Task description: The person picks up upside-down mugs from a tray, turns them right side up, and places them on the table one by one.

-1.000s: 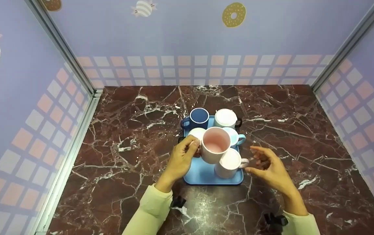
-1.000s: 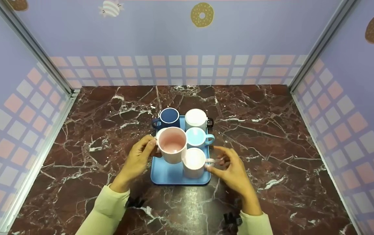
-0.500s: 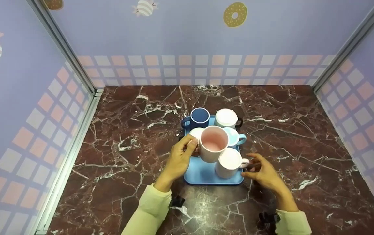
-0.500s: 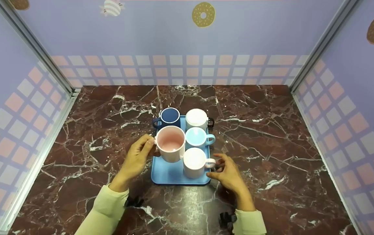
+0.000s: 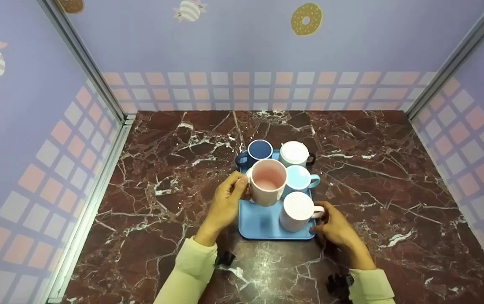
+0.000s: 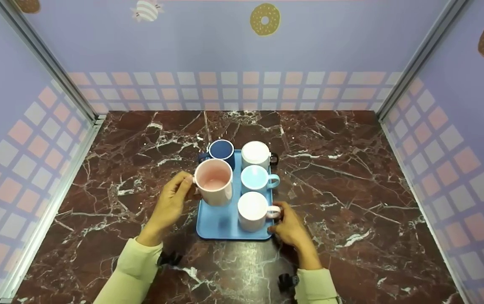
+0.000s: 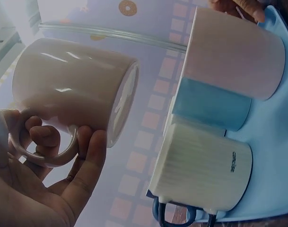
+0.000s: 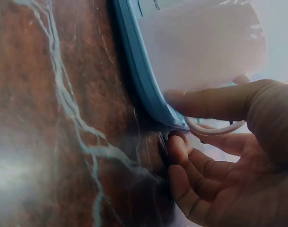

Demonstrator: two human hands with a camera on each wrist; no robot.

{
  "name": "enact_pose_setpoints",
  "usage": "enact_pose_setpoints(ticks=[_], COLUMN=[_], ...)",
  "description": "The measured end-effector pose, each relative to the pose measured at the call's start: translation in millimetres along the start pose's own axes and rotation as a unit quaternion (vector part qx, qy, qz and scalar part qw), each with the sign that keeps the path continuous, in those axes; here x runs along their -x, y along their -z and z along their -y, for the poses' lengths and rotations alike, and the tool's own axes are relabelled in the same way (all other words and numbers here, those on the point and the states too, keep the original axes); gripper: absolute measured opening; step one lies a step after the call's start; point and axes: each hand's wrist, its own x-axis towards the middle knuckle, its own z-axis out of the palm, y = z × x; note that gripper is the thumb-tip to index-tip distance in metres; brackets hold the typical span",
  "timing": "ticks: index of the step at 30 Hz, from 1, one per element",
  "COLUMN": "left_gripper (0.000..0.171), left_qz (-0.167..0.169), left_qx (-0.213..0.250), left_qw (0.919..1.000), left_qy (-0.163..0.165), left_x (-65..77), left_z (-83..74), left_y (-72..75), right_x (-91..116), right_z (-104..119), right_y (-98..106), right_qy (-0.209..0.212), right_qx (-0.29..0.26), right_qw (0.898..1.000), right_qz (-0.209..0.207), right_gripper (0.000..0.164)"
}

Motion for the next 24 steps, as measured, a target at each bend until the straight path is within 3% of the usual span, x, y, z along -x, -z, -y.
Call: enact_pose_setpoints(ticks=[7,15,21,24], left_gripper=[0.022,0.026,0.028,0.030], left_qz=[-0.036,-0.110,-0.162,-0.183], left_qx=[0.013,0.010,0.019,0.012], left_qw=[0.9993,0.9936,0.9867,0.9828], left_qy=[-0.003,-0.026,0.003,0.020], left_x=[-8.2,-18.2,-24.8,-31.8], left_z=[2.6,-0.7,-1.3,10.9], left_y=[17.8,44.5,62.1,72.9], right_x=[-1,-1,0,-1], right_z=[-3,-4,-5,-6], right_y=[-1,-2,0,1], right_qy=[-0.004,-0.003,0.007,0.012], right_qx=[0.003,-0.011,-0.013,-0.020], right_qw=[1.000,1.000,1.000,1.000], right_qz=[-0.013,-0.012,-0.006,-0.002], right_gripper=[0.073,0.071,0.071,0.071])
